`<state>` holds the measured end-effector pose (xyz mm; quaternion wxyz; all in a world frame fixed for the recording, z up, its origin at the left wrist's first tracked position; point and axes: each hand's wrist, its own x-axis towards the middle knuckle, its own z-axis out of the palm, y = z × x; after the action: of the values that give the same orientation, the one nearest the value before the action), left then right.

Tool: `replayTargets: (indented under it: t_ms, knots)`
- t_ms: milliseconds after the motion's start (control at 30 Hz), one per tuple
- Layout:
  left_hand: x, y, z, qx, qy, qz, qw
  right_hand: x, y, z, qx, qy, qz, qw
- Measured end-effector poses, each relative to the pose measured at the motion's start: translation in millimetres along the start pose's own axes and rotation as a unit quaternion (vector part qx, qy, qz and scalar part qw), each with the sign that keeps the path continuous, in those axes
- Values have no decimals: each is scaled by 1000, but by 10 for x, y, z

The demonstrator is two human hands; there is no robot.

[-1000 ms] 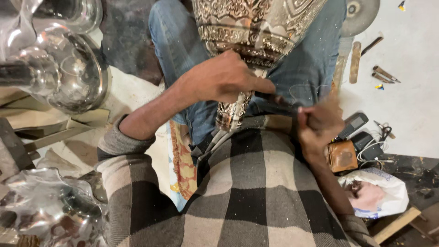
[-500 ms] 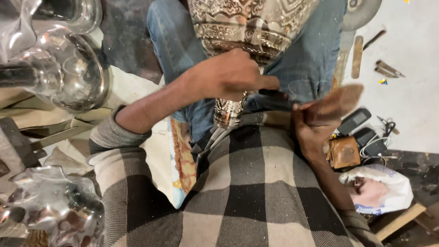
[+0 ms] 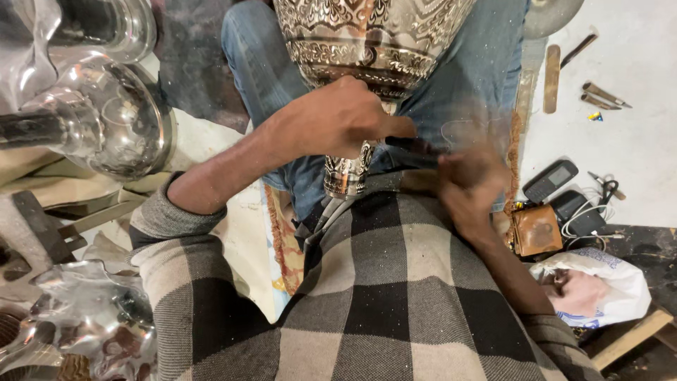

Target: The person holds a large ornate metal vessel on their lap and repeatedly strikes its lower section with a wooden mallet. They rotate the vessel periodically to work around its circumference, continuing the hammering throughout the clip.

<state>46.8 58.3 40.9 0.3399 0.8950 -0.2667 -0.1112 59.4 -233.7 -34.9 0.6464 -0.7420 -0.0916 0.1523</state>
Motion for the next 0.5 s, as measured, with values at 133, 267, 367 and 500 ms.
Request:
replayTargets:
  t_ms: [133,267,367,500]
  knots:
    - [-60,17,29,-3,15,-31,999,33,-105,15,-19,20,-33,999]
    - [-107,81,34,27,51,-39,998,74,-243,85,-319,-61,-121,938]
    - [-137,121,-11,31,67,-40,996,100,-352,79,70,133,178,972]
    - [-160,166,-53,29,61,-93,993,101,-331,-83,-246,-119,-41,961]
